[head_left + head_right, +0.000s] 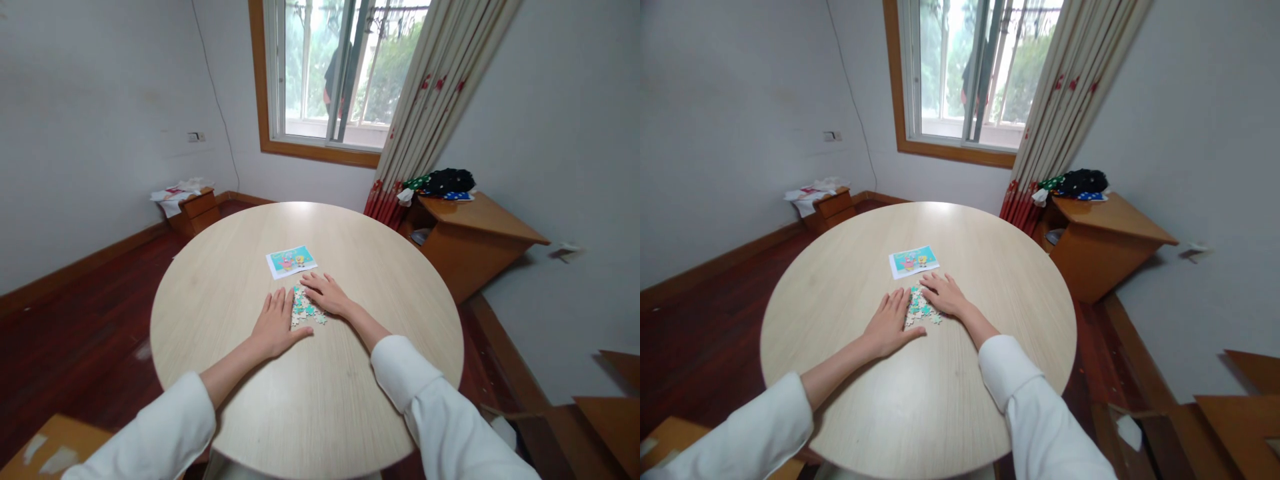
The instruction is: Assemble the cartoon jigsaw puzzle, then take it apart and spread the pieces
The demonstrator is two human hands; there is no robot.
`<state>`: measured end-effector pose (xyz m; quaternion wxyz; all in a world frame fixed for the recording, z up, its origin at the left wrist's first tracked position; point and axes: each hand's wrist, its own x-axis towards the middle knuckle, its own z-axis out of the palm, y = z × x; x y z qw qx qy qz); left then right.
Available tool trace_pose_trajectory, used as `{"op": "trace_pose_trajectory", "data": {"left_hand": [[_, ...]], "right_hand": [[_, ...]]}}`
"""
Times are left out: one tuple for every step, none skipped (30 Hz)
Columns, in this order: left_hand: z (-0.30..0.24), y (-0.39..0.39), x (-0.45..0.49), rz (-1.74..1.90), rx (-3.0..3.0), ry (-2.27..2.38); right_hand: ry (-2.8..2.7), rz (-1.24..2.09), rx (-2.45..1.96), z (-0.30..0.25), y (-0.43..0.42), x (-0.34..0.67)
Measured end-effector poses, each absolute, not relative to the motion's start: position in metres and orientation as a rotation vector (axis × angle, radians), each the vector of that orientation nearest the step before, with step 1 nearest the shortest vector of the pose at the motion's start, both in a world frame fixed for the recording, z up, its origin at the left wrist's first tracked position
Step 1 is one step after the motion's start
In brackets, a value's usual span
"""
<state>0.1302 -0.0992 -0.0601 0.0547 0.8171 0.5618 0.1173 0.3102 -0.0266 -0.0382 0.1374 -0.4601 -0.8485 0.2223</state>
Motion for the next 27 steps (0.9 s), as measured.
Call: {"op": "trace_pose_trajectory", "data": {"left_hand": [[-0.059,-0.097,0.131,0.348,2.479,1.705],[-0.058,-0.095,0.131,0.335,2.475,1.701],[-0.057,-0.093,0.131,0.324,2.472,1.692],[-0.056,-0.091,0.131,0.319,2.470,1.676],[-0.055,-0.090,0.130,0.328,2.467,1.652],[-0.054,-0.090,0.129,0.355,2.462,1.619],[-0.054,-0.090,0.127,0.398,2.447,1.576],[-0.054,-0.090,0.125,0.457,2.415,1.526],[-0.055,-0.091,0.123,0.531,2.359,1.473],[-0.056,-0.092,0.120,0.618,2.277,1.420],[-0.057,-0.093,0.118,0.711,2.169,1.374],[-0.059,-0.094,0.116,0.803,2.047,1.340],[-0.060,-0.095,0.115,0.886,1.925,1.320],[-0.061,-0.095,0.115,0.958,1.816,1.311],[-0.062,-0.095,0.116,1.014,1.725,1.313],[-0.062,-0.094,0.118,1.061,1.652,1.321],[-0.062,-0.093,0.122,1.100,1.599,1.330],[-0.062,-0.092,0.127,1.133,1.557,1.335],[-0.062,-0.090,0.132,1.166,1.526,1.337],[-0.062,-0.088,0.138,1.183,1.512,1.337],[-0.061,-0.087,0.143,1.196,1.508,1.337],[-0.061,-0.085,0.149,1.207,1.509,1.338],[-0.061,-0.084,0.155,1.219,1.512,1.343],[-0.061,-0.083,0.160,1.233,1.513,1.349],[-0.060,-0.082,0.165,1.246,1.509,1.355],[-0.060,-0.080,0.169,1.257,1.502,1.363],[-0.060,-0.079,0.172,1.267,1.492,1.369]], "right_hand": [[-2.458,0.663,-1.302,-0.038,-0.030,0.310],[-2.460,0.683,-1.268,-0.038,-0.034,0.310],[-2.458,0.705,-1.230,-0.038,-0.038,0.311],[-2.448,0.731,-1.190,-0.038,-0.042,0.311],[-2.421,0.760,-1.152,-0.039,-0.046,0.312],[-2.373,0.790,-1.120,-0.041,-0.051,0.314],[-2.304,0.819,-1.099,-0.043,-0.056,0.316],[-2.216,0.838,-1.091,-0.046,-0.061,0.319],[-2.129,0.851,-1.095,-0.049,-0.066,0.322],[-2.049,0.855,-1.110,-0.053,-0.071,0.326],[-1.980,0.852,-1.131,-0.056,-0.075,0.330],[-1.922,0.851,-1.152,-0.060,-0.080,0.333],[-1.861,0.847,-1.176,-0.063,-0.083,0.336],[-1.801,0.844,-1.204,-0.065,-0.085,0.337],[-1.741,0.843,-1.232,-0.067,-0.086,0.338],[-1.683,0.843,-1.261,-0.069,-0.087,0.337],[-1.631,0.846,-1.291,-0.070,-0.087,0.334],[-1.587,0.846,-1.321,-0.070,-0.086,0.331],[-1.550,0.846,-1.348,-0.070,-0.085,0.326],[-1.523,0.841,-1.370,-0.070,-0.084,0.322],[-1.503,0.833,-1.385,-0.070,-0.084,0.316],[-1.489,0.826,-1.390,-0.069,-0.083,0.312],[-1.478,0.819,-1.390,-0.069,-0.083,0.307],[-1.466,0.813,-1.388,-0.069,-0.082,0.303],[-1.455,0.806,-1.385,-0.069,-0.082,0.299],[-1.442,0.798,-1.382,-0.069,-0.081,0.296],[-1.432,0.790,-1.379,-0.069,-0.079,0.294]]}}
